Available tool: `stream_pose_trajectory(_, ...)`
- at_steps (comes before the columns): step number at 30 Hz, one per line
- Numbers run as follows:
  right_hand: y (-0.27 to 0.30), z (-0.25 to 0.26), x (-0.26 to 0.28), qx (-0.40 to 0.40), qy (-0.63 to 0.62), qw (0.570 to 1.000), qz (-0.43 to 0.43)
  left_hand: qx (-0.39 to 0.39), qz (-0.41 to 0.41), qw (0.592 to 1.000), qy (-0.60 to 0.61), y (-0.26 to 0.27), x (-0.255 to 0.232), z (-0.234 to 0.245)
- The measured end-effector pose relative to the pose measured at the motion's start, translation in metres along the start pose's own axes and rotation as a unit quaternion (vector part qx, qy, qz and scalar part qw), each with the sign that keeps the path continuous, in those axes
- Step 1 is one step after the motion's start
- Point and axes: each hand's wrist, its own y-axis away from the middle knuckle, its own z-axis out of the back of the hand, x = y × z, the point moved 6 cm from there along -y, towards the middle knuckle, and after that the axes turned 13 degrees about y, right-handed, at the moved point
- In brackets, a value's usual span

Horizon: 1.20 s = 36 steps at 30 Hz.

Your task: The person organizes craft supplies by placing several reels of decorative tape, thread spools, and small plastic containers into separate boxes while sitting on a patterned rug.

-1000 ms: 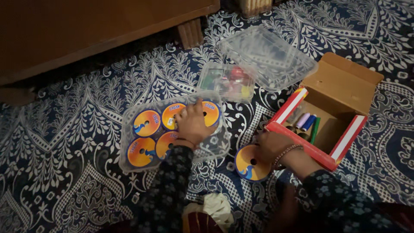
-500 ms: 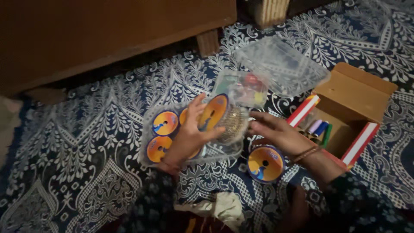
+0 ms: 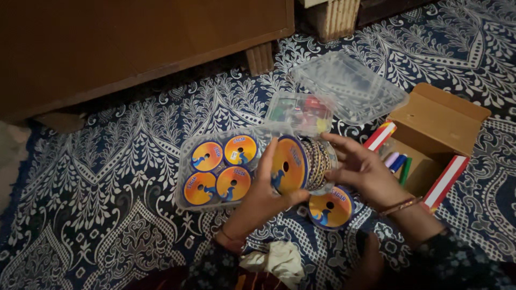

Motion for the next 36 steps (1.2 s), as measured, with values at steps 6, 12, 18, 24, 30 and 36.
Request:
stream_pose_trajectory(6, 0.000, -0.009, -0.001, -0.020, 0.141, 0.985, 0.101, -0.040, 0.078, 0.975, 0.205, -0.008, 0.023, 0.009)
stream_pose_trajectory(12, -0.003, -0.016, 0.008, 0.005, 0.100, 0.991, 0.095, -0.053, 0.091, 0.972, 0.212, -0.008, 0.011, 0.006)
stream_pose_trajectory(18, -0.001, -0.001, 0.023, 0.047, 0.043, 0.998, -0.003, -0.020, -0.078, 0.995, -0.057, 0.000, -0.031, -0.004)
stream_pose_trajectory(24, 0.002, -0.007, 0.011, 0.079, 0.066, 0.995, -0.009, 0.015, -0.176, 0.959, -0.222, 0.008, -0.050, -0.022)
stream_pose_trajectory(30, -0.001, -0.010, 0.013, 0.036, 0.100, 0.994, 0.001, -0.021, -0.050, 0.998, -0.012, -0.005, -0.027, -0.004)
stream_pose_trajectory(36, 0.000, -0.022, 0.015, 0.084, 0.150, 0.983, 0.061, -0.064, -0.036, 0.996, -0.051, -0.006, -0.024, -0.004)
